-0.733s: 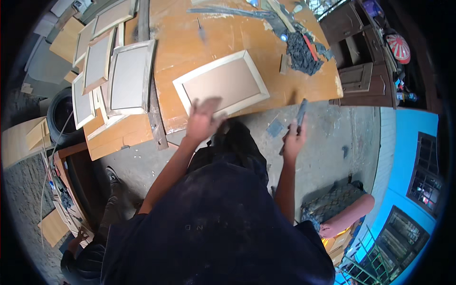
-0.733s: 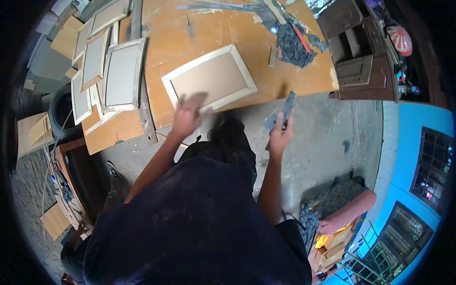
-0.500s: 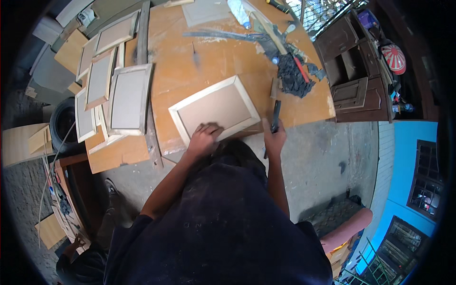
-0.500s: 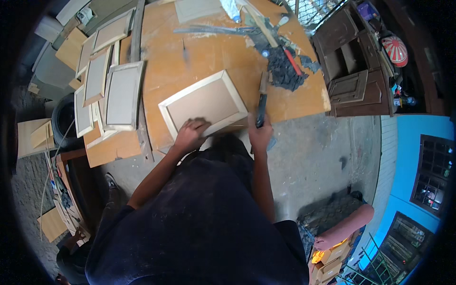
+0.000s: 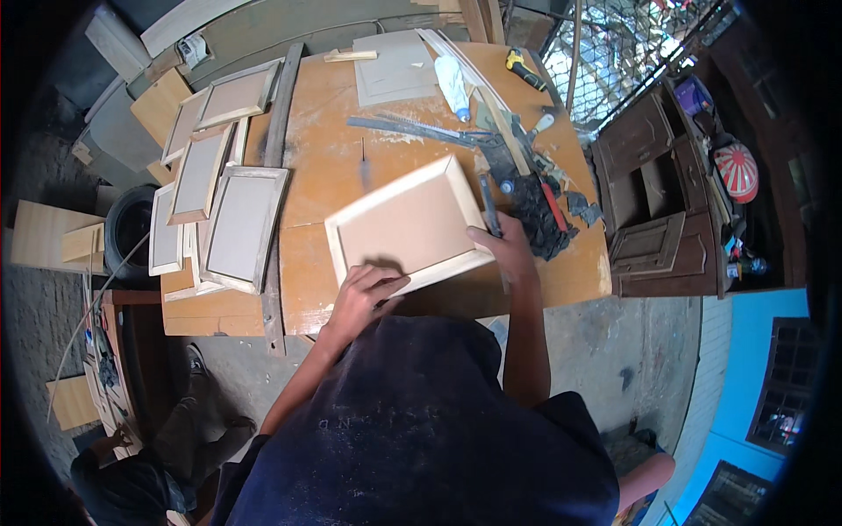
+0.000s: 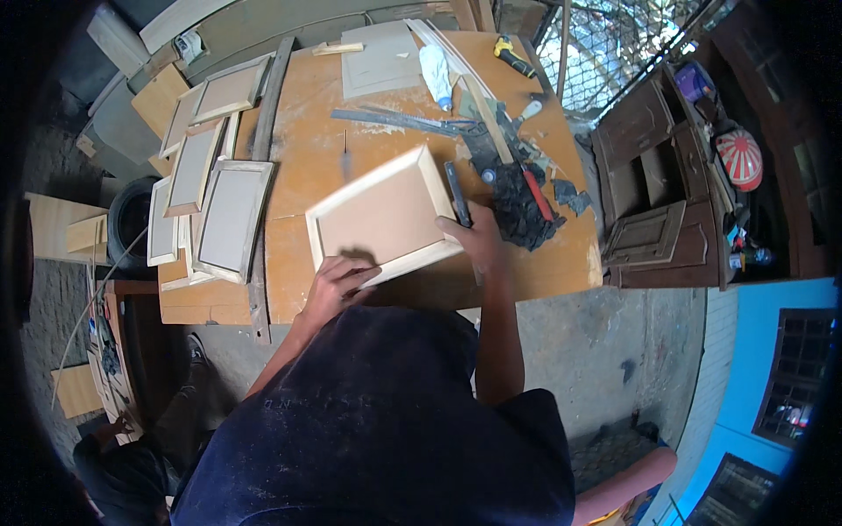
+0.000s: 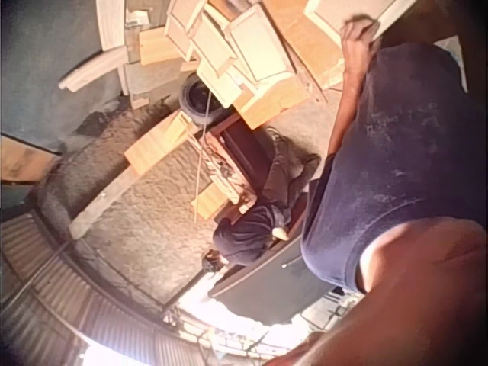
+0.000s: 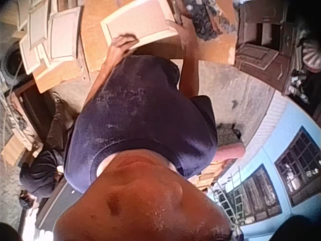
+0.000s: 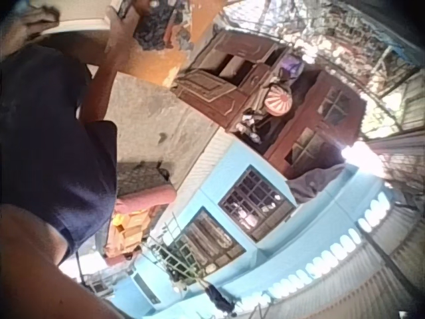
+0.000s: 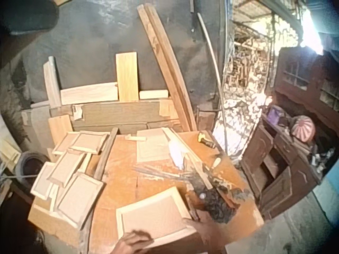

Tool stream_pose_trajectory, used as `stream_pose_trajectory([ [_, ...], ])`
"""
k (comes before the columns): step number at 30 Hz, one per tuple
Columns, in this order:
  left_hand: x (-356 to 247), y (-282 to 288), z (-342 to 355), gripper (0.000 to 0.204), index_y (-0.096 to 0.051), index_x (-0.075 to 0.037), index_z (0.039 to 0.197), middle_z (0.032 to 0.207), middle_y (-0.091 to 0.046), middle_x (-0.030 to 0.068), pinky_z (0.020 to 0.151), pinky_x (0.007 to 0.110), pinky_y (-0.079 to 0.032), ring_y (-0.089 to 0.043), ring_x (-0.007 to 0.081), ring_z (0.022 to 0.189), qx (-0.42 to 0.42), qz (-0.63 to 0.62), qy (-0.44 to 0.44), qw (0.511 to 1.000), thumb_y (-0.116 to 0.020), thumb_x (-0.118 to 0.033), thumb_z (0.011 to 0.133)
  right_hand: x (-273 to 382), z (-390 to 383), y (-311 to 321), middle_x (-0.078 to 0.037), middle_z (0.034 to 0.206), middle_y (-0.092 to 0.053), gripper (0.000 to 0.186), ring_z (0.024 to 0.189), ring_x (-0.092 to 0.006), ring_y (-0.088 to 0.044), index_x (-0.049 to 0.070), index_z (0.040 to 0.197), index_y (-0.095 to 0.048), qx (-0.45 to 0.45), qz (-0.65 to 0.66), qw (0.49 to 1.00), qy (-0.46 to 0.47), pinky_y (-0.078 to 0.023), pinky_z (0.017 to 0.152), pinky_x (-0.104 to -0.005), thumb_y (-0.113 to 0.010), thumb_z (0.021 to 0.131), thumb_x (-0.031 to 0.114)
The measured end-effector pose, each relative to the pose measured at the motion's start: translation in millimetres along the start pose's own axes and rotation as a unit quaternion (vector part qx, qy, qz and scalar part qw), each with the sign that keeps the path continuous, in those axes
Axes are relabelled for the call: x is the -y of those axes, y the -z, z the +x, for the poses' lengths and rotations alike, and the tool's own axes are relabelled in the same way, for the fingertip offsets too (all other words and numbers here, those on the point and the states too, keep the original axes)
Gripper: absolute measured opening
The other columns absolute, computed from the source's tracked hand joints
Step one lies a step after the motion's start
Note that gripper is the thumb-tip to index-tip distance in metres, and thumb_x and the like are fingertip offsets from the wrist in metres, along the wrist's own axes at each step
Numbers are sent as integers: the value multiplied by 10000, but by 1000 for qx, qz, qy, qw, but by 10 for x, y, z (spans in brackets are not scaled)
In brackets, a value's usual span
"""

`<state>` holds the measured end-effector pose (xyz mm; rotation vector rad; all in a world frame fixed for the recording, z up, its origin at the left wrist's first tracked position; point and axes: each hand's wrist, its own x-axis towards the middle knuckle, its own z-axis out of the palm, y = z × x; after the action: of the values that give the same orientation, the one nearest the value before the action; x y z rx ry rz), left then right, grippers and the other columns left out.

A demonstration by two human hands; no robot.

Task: Sand the edges of a wooden frame assembly.

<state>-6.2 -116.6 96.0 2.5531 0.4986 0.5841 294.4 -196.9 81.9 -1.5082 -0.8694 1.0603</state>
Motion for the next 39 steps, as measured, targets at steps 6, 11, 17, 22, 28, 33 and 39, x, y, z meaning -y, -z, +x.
stream_pose_trajectory([
  [6, -57, 19, 428, 290, -729, -42, 1069, 1127, -701, 103, 900, 382, -485, -640, 283, 1012, -139, 6, 67, 988, -775, -96, 787, 1303, -381, 54, -89, 781, -670, 219, 706, -169, -633, -20, 997, -647, -152, -160, 948, 230, -482, 655, -321, -740, 841, 102],
  [11, 49, -60, 415, 284, -722, -28, 1081, 1117, -704, 140, 905, 397, -505, -656, 310, 1008, -126, -19, 103, 987, -740, -66, 801, 1149, -216, 161, -161, 764, -655, 232, 656, -212, -661, -28, 1012, -663, -163, -279, 886, 332, -490, 639, -305, -752, 843, 105],
  [17, 93, -236, 249, 288, -716, -31, 1124, 1149, -696, 168, 890, 385, -533, -673, 316, 1013, -97, -70, 181, 976, -718, -68, 838, 1163, -368, 266, -184, 932, -701, 299, 880, -354, -704, -2, 1109, -660, -179, -299, 889, 296, -535, 771, -375, -691, 812, 25],
  [22, 123, -272, 294, 276, -708, -18, 1110, 1133, -695, 179, 892, 375, -538, -672, 329, 985, -75, -104, 204, 971, -712, -75, 841, 1140, -374, 250, -198, 991, -698, 353, 929, -378, -691, -4, 1126, -657, -149, -285, 899, 297, -538, 803, -396, -691, 776, 12],
  [28, 308, -325, 396, 354, -681, -20, 1178, 1153, -694, 147, 864, 316, -534, -664, 228, 971, -32, -185, 322, 928, -747, -72, 834, 1073, -370, 247, -197, 982, -695, 433, 921, -392, -687, -12, 1138, -654, -126, -313, 877, 343, -539, 795, -396, -696, 708, 11],
  [33, 475, -228, 645, 569, -510, -11, 1384, 1243, -654, 90, 951, 326, -496, -624, 184, 1065, -123, -319, 292, 893, -752, -70, 871, 1159, -496, 396, -181, 957, -692, 415, 845, -345, -692, -16, 1119, -658, -129, -270, 881, 367, -532, 768, -345, -722, 710, 5],
  [39, 210, 772, 1134, 433, -538, 21, 1311, 1219, -651, 79, 941, 281, -486, -615, 156, 1092, -155, -457, 200, 852, -689, 14, 905, 1158, -782, 491, -79, 1111, -616, 422, 989, -185, -594, 15, 1153, -563, -326, 38, 896, 299, -484, 907, -331, -762, 782, 26],
])
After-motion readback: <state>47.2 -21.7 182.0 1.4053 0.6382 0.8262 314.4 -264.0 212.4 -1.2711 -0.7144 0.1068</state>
